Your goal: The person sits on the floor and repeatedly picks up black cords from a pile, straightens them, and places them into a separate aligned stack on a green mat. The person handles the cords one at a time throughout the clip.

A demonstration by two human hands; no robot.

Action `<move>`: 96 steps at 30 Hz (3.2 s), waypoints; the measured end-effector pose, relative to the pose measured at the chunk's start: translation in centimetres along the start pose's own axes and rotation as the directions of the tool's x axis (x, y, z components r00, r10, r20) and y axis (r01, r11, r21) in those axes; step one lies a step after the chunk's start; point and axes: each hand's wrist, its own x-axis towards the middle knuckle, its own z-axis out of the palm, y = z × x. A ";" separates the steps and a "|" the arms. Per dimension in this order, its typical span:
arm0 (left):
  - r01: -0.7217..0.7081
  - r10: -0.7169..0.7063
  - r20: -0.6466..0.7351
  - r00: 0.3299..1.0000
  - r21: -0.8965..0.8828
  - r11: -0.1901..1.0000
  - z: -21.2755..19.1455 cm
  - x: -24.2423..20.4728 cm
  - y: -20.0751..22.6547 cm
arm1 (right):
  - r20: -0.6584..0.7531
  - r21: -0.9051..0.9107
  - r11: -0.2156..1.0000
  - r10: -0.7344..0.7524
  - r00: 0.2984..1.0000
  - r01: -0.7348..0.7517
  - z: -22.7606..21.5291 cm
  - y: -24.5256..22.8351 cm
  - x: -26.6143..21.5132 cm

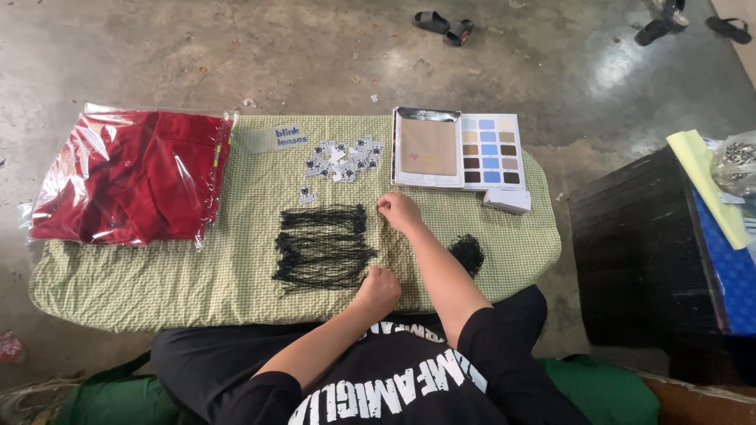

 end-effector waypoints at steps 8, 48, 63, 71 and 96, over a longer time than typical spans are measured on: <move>0.010 -0.010 0.015 1.000 -0.020 1.000 -0.4 -0.6 -0.6 | 0.028 0.206 0.975 0.073 0.997 -0.078 -5.4 -1.9 -3.7; 0.315 -0.312 0.315 0.896 -0.948 -0.052 -12.2 10.3 1.0 | -0.218 0.462 0.886 0.138 0.966 -0.022 -14.3 3.1 -24.4; 0.245 -0.307 0.342 0.888 -0.917 -0.314 -14.3 9.6 -1.8 | -0.372 0.329 0.931 -0.029 0.928 0.161 -13.1 2.5 -22.5; 0.090 -0.290 0.254 0.923 -0.874 -0.478 -14.1 9.8 -0.8 | -0.490 0.353 0.916 0.007 0.872 0.191 -12.9 2.0 -22.5; 0.177 -0.562 -0.226 0.795 -0.801 0.572 -0.6 -2.0 -1.3 | -0.241 0.952 0.288 0.491 0.837 0.104 -7.1 5.4 -11.8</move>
